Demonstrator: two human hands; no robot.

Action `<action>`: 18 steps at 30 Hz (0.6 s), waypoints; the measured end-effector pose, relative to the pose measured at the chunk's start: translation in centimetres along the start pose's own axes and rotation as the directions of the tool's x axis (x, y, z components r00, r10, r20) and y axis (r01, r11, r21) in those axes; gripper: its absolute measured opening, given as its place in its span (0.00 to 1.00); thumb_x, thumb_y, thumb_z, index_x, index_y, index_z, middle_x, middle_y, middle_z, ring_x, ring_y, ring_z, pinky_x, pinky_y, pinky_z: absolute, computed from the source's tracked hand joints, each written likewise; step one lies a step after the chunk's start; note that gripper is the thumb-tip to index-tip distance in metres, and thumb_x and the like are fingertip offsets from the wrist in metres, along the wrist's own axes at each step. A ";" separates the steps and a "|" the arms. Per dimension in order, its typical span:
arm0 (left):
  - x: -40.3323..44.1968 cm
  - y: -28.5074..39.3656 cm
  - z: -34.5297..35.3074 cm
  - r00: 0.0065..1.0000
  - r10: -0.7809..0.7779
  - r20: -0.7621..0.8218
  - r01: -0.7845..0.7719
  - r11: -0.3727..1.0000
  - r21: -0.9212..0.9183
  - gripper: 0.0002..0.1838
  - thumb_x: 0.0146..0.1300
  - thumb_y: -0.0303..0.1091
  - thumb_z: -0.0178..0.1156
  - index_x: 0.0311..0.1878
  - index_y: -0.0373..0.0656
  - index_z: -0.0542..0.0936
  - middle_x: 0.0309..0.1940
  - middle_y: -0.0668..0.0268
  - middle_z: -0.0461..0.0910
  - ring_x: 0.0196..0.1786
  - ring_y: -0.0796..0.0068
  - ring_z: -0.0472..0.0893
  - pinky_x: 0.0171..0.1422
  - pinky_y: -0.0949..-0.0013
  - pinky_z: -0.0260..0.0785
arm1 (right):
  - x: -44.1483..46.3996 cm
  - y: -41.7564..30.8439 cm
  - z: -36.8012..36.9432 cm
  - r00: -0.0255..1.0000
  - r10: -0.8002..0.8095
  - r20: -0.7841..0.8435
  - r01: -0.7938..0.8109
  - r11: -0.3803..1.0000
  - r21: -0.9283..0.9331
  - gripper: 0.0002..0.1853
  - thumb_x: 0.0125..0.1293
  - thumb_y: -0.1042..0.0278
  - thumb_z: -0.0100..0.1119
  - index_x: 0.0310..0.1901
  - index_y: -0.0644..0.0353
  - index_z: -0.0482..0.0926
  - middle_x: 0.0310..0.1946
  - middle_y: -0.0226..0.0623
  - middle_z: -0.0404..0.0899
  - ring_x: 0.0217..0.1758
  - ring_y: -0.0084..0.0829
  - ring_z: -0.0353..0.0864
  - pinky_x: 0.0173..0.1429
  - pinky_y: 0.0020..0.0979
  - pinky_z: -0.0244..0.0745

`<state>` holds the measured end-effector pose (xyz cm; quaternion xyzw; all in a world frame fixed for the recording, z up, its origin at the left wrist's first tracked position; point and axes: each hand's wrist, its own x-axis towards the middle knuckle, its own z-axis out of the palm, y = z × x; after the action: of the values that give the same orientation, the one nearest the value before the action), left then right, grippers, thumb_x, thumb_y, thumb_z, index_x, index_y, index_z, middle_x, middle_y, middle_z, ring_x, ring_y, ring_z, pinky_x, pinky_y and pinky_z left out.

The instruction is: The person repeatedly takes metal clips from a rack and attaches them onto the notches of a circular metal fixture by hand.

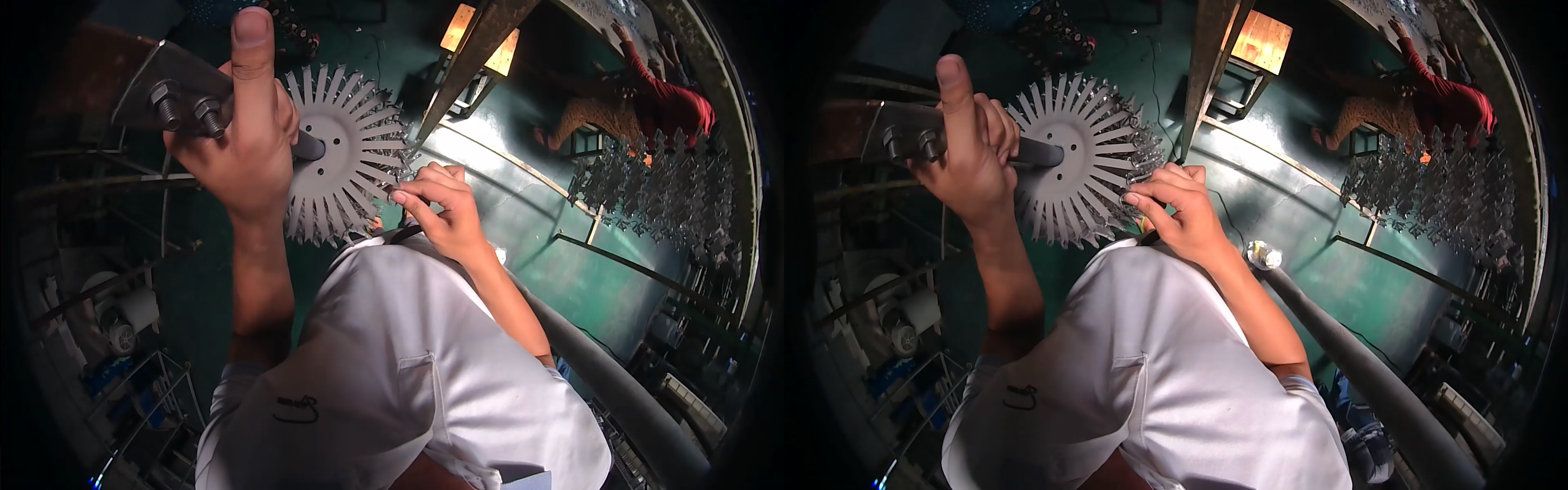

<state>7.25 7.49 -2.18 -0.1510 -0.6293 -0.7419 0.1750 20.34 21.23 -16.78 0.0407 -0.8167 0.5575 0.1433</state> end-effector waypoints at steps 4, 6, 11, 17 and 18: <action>0.0 0.1 -0.1 0.999 -0.024 -0.022 0.024 1.000 -0.006 0.30 0.73 0.37 0.62 0.14 0.48 0.61 0.07 0.71 0.60 0.08 0.83 0.59 0.13 0.74 0.50 | -0.2 -0.8 0.6 0.995 -0.037 -0.092 0.031 0.997 -0.070 0.06 0.60 0.72 0.72 0.38 0.63 0.87 0.22 0.31 0.75 0.28 0.26 0.69 0.44 0.30 0.56; 0.1 -0.3 -0.7 0.998 -0.054 -0.045 0.052 0.998 -0.033 0.27 0.70 0.35 0.66 0.15 0.45 0.66 0.08 0.71 0.65 0.09 0.84 0.63 0.13 0.75 0.52 | -0.3 -0.9 0.5 0.996 -0.012 -0.091 0.005 0.997 -0.076 0.07 0.59 0.72 0.73 0.38 0.63 0.87 0.23 0.32 0.77 0.29 0.28 0.72 0.43 0.30 0.59; 0.0 -0.7 -1.0 0.989 -0.131 -0.063 0.129 0.991 -0.036 0.29 0.73 0.38 0.63 0.14 0.48 0.63 0.09 0.73 0.62 0.09 0.85 0.59 0.13 0.76 0.49 | -0.1 -2.1 -1.1 0.992 -0.071 -0.102 0.065 0.996 -0.057 0.08 0.57 0.74 0.74 0.39 0.64 0.87 0.23 0.35 0.78 0.28 0.30 0.74 0.38 0.32 0.68; -0.1 -0.6 -0.8 0.989 -0.141 -0.038 0.142 0.990 0.016 0.31 0.76 0.44 0.59 0.14 0.50 0.61 0.08 0.75 0.57 0.09 0.86 0.54 0.13 0.77 0.46 | 0.9 -2.0 -15.3 0.684 -0.278 -0.675 0.001 0.925 -0.380 0.07 0.59 0.77 0.72 0.39 0.64 0.86 0.27 0.37 0.80 0.31 0.31 0.80 0.36 0.32 0.74; 0.0 -0.5 -0.6 0.989 -0.143 -0.035 0.144 0.990 0.010 0.31 0.76 0.44 0.58 0.14 0.50 0.60 0.08 0.75 0.57 0.09 0.86 0.54 0.14 0.77 0.45 | 1.1 -2.7 -18.9 0.518 -0.229 -0.824 -0.135 0.930 -0.343 0.09 0.61 0.77 0.71 0.43 0.64 0.85 0.32 0.38 0.82 0.33 0.30 0.81 0.37 0.32 0.74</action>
<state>7.05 6.97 -2.75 -0.0914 -0.6402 -0.7511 0.1330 23.42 37.72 -7.69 -0.2427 -0.7273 0.3391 0.5451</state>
